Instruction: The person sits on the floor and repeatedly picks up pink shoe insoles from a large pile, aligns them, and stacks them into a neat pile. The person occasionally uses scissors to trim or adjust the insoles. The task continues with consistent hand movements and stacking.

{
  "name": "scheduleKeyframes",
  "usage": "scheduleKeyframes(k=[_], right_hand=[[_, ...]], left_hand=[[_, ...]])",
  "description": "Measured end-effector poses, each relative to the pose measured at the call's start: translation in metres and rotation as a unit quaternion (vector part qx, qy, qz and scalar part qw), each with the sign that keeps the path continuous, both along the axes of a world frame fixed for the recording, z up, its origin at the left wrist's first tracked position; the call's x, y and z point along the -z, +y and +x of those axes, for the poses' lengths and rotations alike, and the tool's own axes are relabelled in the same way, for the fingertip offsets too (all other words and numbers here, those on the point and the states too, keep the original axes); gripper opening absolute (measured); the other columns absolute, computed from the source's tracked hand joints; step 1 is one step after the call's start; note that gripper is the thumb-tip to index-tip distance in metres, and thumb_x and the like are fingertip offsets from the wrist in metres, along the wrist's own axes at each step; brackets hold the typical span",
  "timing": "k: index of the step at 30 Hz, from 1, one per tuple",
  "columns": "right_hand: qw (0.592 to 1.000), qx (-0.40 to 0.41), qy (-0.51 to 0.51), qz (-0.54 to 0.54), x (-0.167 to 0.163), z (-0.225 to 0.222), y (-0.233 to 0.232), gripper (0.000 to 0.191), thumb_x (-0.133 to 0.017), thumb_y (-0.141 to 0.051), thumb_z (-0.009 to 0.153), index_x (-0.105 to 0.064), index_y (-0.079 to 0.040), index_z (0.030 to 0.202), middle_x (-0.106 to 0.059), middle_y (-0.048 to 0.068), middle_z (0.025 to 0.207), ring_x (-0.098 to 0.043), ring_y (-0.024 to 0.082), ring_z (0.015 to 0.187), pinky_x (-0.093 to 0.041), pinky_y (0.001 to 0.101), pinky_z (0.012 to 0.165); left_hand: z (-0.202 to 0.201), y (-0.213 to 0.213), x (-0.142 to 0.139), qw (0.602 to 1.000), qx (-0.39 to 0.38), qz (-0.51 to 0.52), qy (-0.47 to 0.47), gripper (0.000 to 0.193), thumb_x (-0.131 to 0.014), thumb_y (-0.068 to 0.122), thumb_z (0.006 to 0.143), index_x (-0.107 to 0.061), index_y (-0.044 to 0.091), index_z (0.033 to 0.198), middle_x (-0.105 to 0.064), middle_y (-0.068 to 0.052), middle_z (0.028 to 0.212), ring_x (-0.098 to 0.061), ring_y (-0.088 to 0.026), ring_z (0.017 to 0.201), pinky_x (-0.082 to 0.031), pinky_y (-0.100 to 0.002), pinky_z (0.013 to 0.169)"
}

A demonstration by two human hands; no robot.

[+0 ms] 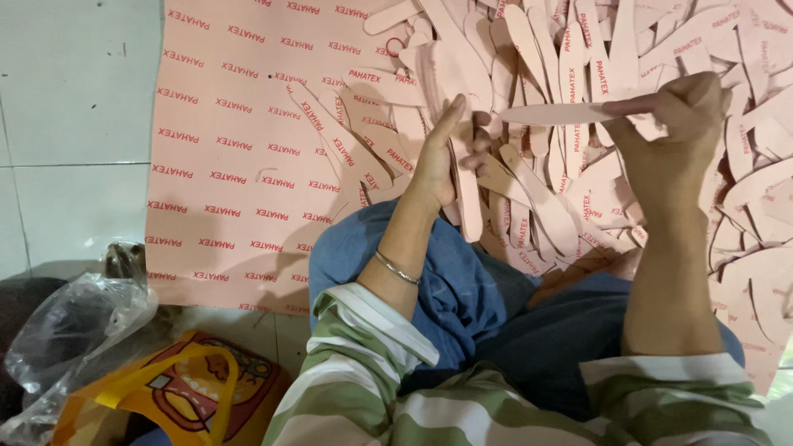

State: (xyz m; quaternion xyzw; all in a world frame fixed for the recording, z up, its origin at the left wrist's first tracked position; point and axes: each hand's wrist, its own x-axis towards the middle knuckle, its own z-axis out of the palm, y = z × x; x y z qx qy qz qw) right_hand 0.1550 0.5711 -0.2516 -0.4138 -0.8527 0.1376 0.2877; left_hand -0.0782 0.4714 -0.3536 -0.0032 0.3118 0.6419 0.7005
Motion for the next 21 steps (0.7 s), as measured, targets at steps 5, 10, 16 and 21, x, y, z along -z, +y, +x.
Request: scheduleKeyframes(k=[5, 10, 16, 21], right_hand=[[0.996, -0.087, 0.028, 0.002, -0.007, -0.011, -0.010, 0.023, -0.089, -0.004, 0.089, -0.081, -0.017, 0.107, -0.053, 0.005, 0.111, -0.045, 0.024, 0.112, -0.040, 0.0362, 0.097], [0.994, -0.107, -0.006, -0.003, 0.000, -0.022, -0.018, 0.016, -0.089, -0.006, 0.096, -0.082, -0.015, 0.108, -0.064, 0.006, 0.111, -0.053, 0.024, 0.107, -0.044, 0.0368, 0.097], [0.909, -0.014, 0.132, -0.395, 0.000, -0.026, -0.016, 0.026, -0.068, -0.009, 0.099, -0.071, -0.005, 0.125, -0.075, -0.001, 0.106, -0.068, 0.009, 0.093, -0.055, 0.0218, 0.084], [0.884, -0.023, 0.063, -0.463, 0.007, -0.035, -0.020, 0.040, -0.070, -0.007, 0.096, -0.064, -0.002, 0.135, -0.067, 0.000, 0.096, -0.061, 0.008, 0.086, -0.051, 0.0230, 0.074]], left_hand=[[0.014, 0.000, -0.006, 0.995, 0.092, 0.024, 0.043, 0.056, -0.067, 0.061, 0.088, -0.067, 0.007, 0.103, -0.059, -0.001, 0.072, -0.039, -0.008, 0.046, -0.051, -0.031, 0.054], [0.015, 0.001, -0.004, 0.989, 0.134, 0.058, 0.039, 0.057, -0.062, 0.060, 0.093, -0.068, 0.006, 0.109, -0.063, -0.003, 0.078, -0.048, -0.009, 0.050, -0.051, -0.030, 0.054], [0.015, 0.001, -0.004, 0.993, 0.090, 0.040, 0.068, 0.051, -0.062, 0.056, 0.099, -0.068, 0.007, 0.112, -0.063, -0.001, 0.082, -0.049, -0.008, 0.055, -0.049, -0.029, 0.056], [0.017, 0.002, -0.008, 0.995, 0.051, -0.003, 0.085, 0.041, -0.072, 0.047, 0.091, -0.068, 0.010, 0.108, -0.061, 0.000, 0.079, -0.049, -0.009, 0.055, -0.050, -0.029, 0.058]])
